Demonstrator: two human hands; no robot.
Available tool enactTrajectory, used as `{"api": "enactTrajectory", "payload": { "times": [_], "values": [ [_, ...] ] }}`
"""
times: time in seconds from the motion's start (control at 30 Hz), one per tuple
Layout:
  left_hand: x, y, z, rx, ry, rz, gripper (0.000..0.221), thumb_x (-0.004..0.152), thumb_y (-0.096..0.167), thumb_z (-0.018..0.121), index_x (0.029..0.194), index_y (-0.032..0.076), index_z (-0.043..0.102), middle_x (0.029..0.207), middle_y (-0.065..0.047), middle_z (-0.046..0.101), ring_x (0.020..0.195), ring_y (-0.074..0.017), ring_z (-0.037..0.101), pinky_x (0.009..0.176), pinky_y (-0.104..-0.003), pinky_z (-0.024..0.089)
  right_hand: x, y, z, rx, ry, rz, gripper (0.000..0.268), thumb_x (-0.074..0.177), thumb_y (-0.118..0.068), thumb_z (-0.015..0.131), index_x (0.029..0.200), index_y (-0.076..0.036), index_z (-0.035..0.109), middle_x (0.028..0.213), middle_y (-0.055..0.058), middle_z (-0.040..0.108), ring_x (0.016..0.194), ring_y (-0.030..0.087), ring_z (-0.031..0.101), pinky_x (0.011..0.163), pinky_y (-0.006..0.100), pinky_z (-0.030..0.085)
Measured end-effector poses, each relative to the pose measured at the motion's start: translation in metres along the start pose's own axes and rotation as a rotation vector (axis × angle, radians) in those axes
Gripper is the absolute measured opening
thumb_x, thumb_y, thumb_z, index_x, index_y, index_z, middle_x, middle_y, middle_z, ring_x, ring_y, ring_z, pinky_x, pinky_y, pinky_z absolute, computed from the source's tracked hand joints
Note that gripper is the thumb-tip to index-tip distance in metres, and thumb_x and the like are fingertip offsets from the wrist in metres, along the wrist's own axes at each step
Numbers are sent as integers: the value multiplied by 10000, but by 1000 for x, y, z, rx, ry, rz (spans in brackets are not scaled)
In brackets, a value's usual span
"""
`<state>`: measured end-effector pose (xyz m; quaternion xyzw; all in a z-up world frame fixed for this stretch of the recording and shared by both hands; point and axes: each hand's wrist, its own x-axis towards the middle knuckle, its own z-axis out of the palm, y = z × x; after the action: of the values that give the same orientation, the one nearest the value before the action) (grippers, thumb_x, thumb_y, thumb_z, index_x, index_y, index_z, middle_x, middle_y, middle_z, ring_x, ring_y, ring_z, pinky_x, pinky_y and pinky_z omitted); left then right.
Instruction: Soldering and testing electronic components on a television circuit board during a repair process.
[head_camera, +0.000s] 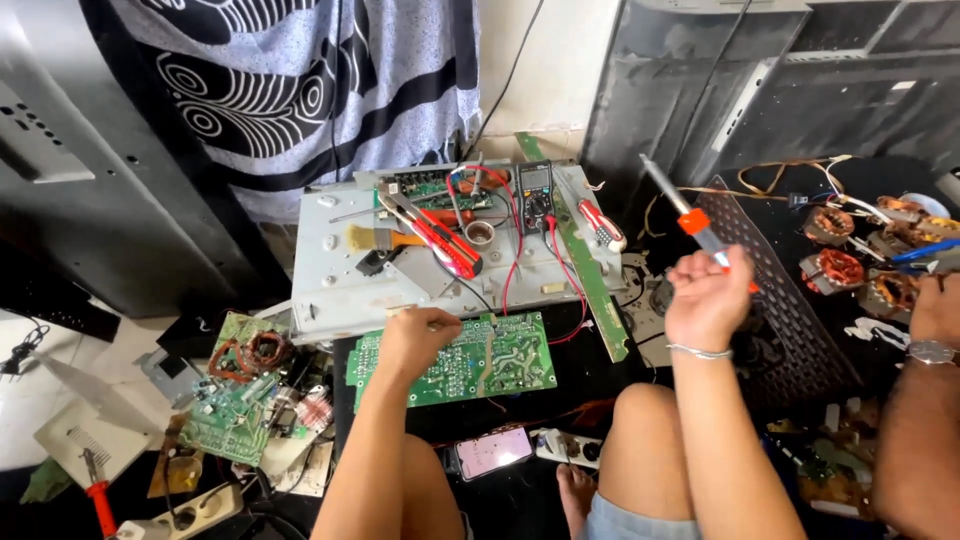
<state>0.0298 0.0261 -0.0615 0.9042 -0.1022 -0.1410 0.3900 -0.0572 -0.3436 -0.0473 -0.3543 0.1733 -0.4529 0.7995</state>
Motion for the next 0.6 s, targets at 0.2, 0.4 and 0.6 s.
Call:
{"api": "enactTrajectory", "payload": {
  "times": [0.2, 0.4, 0.6],
  "values": [
    [1, -11, -1, -3, -29, 7, 212, 840, 306, 769, 1034, 258, 838, 993, -20, 816, 1085, -326, 722, 962, -443, 569, -59, 29, 12, -303, -398, 109, 435, 1007, -368, 480, 1320, -94, 606, 1018, 217, 711, 913, 286, 706, 688, 351, 556],
    [14, -16, 7, 31, -57, 32, 231, 845, 296, 768, 1052, 218, 832, 1005, -48, 813, 1044, -352, 731, 934, -463, 574, -47, 48, -6, -460, -500, 54, 269, 1003, -259, 575, 1122, -40, 676, 670, 208, 628, 610, 240, 642, 535, 302, 504],
    [19, -24, 13, 87, -59, 24, 241, 820, 356, 748, 1023, 250, 824, 1000, -10, 812, 1025, -355, 729, 928, -479, 577, -50, 61, -13, -565, -537, 130, 251, 918, -212, 597, 938, 10, 711, 474, 209, 531, 401, 256, 557, 397, 304, 437]
  ]
}}
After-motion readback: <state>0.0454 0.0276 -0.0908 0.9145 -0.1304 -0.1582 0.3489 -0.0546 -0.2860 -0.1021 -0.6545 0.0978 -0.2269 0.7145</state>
